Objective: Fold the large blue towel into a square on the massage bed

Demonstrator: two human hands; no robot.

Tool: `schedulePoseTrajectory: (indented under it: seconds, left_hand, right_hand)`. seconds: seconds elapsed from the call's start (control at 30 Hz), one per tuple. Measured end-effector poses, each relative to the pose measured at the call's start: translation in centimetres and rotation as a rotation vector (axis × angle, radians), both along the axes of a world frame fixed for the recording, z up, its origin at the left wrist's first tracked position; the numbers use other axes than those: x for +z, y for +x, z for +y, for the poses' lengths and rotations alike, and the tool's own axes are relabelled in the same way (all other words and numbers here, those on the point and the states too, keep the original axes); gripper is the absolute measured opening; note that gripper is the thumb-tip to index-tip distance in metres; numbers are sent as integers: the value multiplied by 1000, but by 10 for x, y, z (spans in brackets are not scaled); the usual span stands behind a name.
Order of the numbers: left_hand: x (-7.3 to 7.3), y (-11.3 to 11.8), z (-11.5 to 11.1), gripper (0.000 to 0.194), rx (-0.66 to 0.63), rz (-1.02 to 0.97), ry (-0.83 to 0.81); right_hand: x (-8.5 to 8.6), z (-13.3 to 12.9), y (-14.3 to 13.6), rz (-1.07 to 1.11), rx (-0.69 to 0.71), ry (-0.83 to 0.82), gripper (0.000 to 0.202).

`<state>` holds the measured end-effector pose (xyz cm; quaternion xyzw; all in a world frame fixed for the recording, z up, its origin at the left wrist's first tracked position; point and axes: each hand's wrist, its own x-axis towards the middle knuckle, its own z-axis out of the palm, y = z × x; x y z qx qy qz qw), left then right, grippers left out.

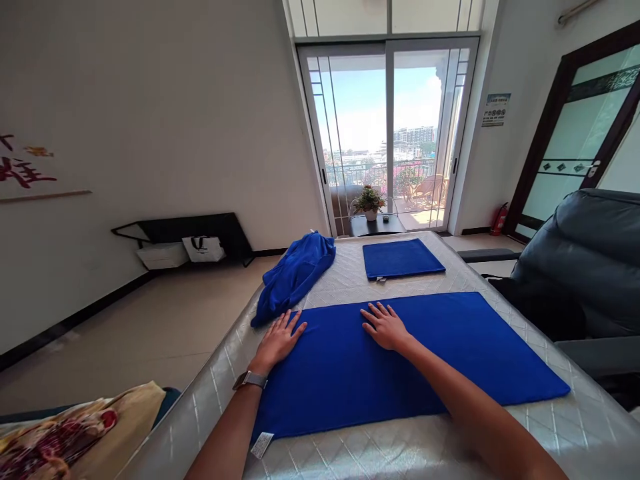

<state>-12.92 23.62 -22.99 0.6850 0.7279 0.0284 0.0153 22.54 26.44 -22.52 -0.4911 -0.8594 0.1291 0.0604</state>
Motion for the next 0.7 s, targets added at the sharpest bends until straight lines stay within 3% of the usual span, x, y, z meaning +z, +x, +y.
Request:
schedulePoseTrajectory:
  seconds: [0.13,0.3,0.4,0.5,0.7]
  left_hand:
    - [-1,0,1,72,3,7,0]
    - [-5,-2,4,72,-7,-6,43]
    - [-6,-1,4,72,-1,-8,53]
    - [-4,1,4,71,3,11,52]
    - [6,9,-2,66,21,116,40]
  right_hand:
    - [-11,17,83,-83,-147,21,69]
    - [-31,39,222,-218,-490,27,67]
    - [-43,49,280,-245,-653,50,68]
    - [-53,55,302,-241,-676,87,69]
    - [-56,53,300,-197,-668,117,71]
